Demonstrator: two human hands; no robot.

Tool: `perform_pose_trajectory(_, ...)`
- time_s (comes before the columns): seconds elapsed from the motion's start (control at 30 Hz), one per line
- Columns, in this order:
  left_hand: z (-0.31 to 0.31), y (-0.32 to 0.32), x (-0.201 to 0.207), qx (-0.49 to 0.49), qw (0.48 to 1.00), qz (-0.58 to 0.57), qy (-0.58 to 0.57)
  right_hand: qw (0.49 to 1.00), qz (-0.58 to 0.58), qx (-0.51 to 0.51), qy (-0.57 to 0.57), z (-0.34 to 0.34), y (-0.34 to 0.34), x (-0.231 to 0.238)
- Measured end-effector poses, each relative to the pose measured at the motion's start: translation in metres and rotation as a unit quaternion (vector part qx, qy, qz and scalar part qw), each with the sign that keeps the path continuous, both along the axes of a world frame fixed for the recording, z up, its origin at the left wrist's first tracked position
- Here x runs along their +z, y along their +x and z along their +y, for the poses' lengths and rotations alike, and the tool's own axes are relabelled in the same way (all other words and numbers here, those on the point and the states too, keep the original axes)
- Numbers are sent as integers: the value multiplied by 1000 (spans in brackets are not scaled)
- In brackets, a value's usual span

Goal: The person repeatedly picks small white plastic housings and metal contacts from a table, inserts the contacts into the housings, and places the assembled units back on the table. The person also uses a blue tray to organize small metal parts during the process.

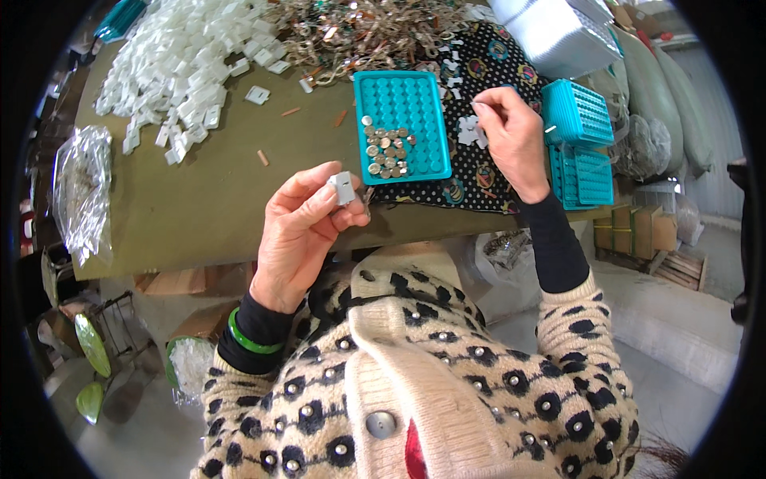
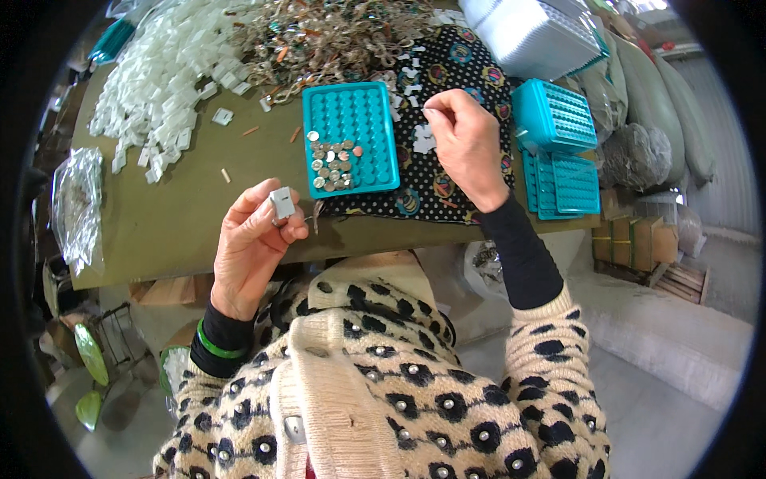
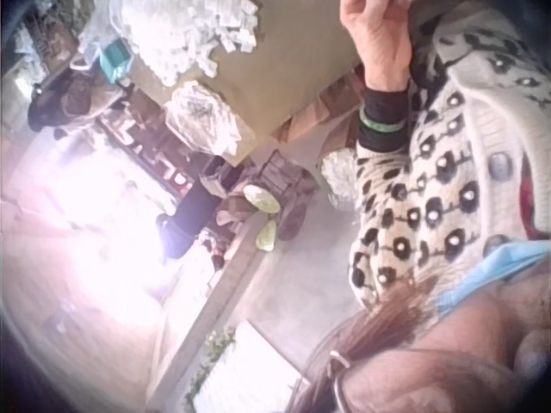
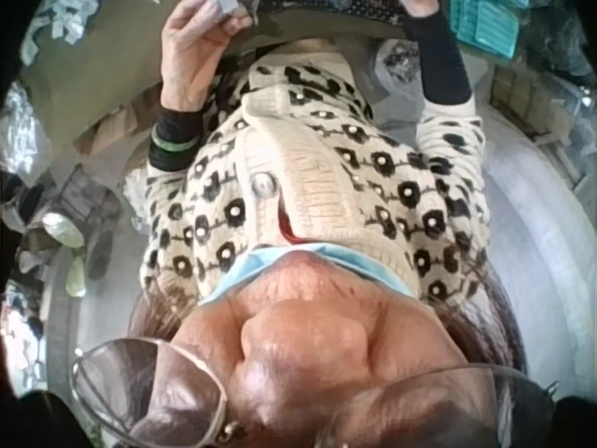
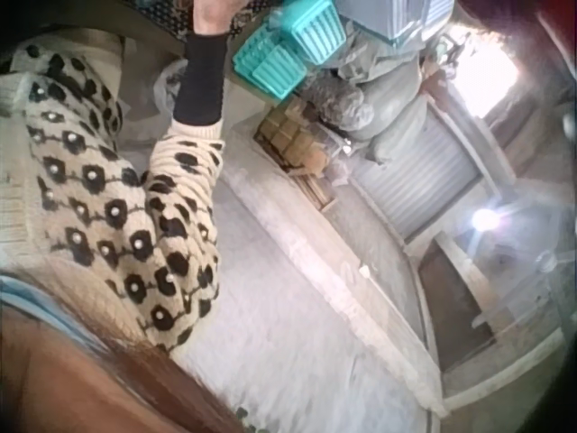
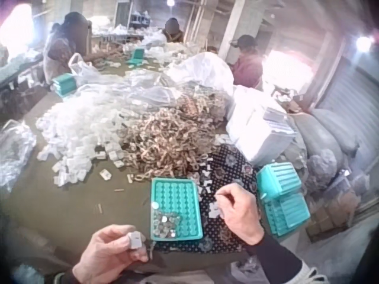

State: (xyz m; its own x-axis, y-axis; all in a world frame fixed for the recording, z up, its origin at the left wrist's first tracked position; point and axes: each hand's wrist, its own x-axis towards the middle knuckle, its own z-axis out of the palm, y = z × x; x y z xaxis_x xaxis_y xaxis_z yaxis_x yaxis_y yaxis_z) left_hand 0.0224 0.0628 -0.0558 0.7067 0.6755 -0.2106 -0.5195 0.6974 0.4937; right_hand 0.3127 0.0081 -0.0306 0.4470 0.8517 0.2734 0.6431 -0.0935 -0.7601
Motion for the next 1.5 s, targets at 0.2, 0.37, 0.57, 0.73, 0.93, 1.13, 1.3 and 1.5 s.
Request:
perform_pose_trajectory(0.2, 1, -1, 15, 9, 1000, 14, 12, 977, 137, 142, 83, -18, -66, 39)
perform_pose_trajectory(0.37, -2, 0, 23, -10, 1000, -14, 1, 968, -2, 205, 147, -9, -108, 43)
perform_pose_trajectory(0.57, -6, -2, 23, 19, 999, -16, -22, 957, -29, 233, 170, -2, -126, 36)
perform_pose_trajectory(0.73, -4, -6, 18, -1, 999, -30, -19, 950, -71, 256, 165, 2, -129, 36)
perform_pose_trajectory(0.93, -3, -9, 13, 5, 1000, -17, 14, 944, -59, 290, 144, 6, -133, 36)
perform_pose_trajectory(1.13, 1, -12, 15, 25, 1000, -2, 12, 953, -12, 285, 103, 13, -137, 37)
perform_pose_trajectory(1.3, 2, -14, 14, 45, 999, -12, 12, 949, -70, 294, 83, 17, -135, 40)
perform_pose_trajectory(1.5, 6, -15, 7, 70, 995, 47, 54, 919, -138, 362, 67, 33, -139, 44)
